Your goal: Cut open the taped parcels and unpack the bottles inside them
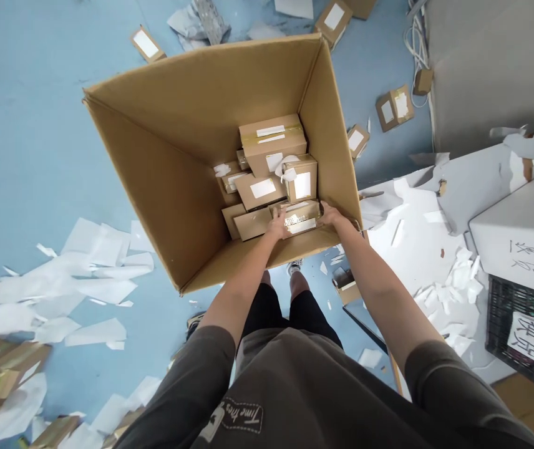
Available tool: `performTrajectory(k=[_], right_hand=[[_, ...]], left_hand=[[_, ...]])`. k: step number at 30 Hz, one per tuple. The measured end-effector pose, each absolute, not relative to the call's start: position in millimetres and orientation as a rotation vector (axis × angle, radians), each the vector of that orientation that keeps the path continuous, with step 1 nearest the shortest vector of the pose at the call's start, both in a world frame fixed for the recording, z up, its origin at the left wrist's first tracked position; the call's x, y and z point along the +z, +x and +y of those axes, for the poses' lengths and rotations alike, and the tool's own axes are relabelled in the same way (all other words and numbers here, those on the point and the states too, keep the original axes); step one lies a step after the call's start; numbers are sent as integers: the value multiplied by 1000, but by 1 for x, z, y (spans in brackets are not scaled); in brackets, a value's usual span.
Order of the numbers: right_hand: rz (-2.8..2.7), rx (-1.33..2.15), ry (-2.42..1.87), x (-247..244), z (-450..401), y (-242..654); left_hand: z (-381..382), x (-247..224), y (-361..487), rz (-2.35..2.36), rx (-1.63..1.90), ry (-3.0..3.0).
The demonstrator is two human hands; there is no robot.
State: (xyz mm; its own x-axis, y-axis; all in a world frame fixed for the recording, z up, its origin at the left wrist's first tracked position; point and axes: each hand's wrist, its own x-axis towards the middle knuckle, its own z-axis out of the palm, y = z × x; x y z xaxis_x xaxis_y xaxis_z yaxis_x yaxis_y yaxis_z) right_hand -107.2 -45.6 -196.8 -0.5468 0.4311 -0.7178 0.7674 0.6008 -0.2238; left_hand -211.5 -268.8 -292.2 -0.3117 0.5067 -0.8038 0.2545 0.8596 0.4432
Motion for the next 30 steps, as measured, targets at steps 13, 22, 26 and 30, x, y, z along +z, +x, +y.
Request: performTrajectory(k=[13,22,26,30], right_hand=[[1888,-787,954,-230,-35,-122],[2085,-567,559,-269,-63,-138],[2105,-562,603,-276,-53,-132],[2118,-716,624,-276,-27,-126]], left_hand=[[-281,-290,-230,1876,81,1209],[-289,-297,-253,1871,302,1148],[-318,-303,-275,1936,408,1122],[-357,-312,-289,2033,334,891]])
